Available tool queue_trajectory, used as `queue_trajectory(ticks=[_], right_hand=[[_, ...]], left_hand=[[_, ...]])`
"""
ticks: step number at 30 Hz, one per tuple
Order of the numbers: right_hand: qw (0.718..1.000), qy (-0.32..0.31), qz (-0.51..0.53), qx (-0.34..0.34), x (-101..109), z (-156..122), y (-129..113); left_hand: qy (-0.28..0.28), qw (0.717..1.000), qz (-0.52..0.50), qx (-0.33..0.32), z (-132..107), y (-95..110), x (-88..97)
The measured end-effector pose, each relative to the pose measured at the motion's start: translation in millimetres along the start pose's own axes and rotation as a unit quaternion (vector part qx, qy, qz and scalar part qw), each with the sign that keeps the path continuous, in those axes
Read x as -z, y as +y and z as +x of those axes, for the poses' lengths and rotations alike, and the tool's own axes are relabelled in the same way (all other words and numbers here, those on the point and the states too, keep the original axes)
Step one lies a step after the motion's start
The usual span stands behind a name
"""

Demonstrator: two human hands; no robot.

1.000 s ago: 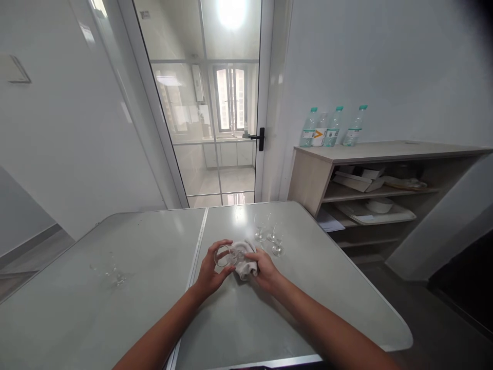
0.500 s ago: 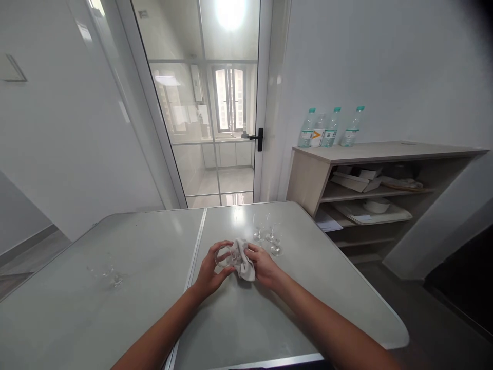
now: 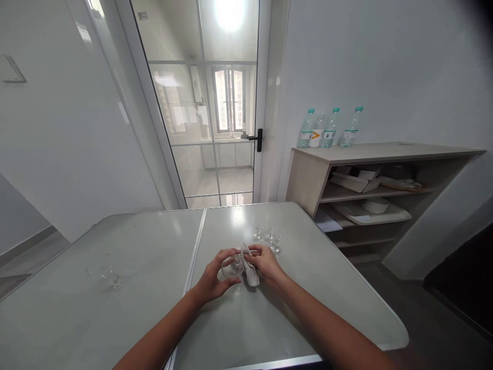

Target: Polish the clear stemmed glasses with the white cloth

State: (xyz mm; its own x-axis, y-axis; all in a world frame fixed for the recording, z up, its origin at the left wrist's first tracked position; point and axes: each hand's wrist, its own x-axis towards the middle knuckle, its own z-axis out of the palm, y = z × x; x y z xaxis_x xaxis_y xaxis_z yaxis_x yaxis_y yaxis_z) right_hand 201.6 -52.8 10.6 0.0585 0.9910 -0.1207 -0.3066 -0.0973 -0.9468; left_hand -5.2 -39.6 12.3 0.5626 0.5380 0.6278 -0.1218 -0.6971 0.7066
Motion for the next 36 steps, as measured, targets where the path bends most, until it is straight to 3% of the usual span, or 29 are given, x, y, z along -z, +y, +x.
queue_trajectory(ticks=[2, 6, 10, 13, 19, 26, 32, 36], right_hand=[[0.999, -0.016, 0.029, 0.018, -4.0, -2.6, -2.1], [0.994, -0.106, 0.018, -0.03, -6.8, -4.3, -0.2], [0.996, -0.059, -0.063, 0.013, 1.3, 1.7, 5.3], [0.997, -0.014, -0.065, 0.041, 4.1, 3.3, 3.7], [0.994, -0.108, -0.006, -0.027, -0.7, -0.6, 1.0], [0.991, 0.014, -0.119, 0.063, 11.0, 9.6, 12.9], [0.984, 0.027, -0.146, 0.099, 12.2, 11.6, 14.5], [0.982, 0.05, -0.141, 0.113, 8.4, 10.4, 13.1]], left_hand=[[0.001, 1.0, -0.003, -0.005, -0.5, -0.6, -0.1], [0.008, 1.0, -0.026, 0.014, -1.7, -2.4, 0.0], [0.006, 1.0, -0.017, 0.011, 0.0, 0.0, -2.2], [-0.004, 1.0, 0.014, -0.007, 1.8, 2.8, -3.7], [-0.004, 1.0, -0.004, -0.004, 3.3, 5.1, -0.3], [-0.031, 0.998, 0.051, -0.033, 4.7, 8.9, -1.8], [-0.014, 1.0, 0.012, -0.012, 2.5, 3.1, 1.5], [-0.022, 1.0, 0.011, -0.004, 1.6, 9.6, 0.6]])
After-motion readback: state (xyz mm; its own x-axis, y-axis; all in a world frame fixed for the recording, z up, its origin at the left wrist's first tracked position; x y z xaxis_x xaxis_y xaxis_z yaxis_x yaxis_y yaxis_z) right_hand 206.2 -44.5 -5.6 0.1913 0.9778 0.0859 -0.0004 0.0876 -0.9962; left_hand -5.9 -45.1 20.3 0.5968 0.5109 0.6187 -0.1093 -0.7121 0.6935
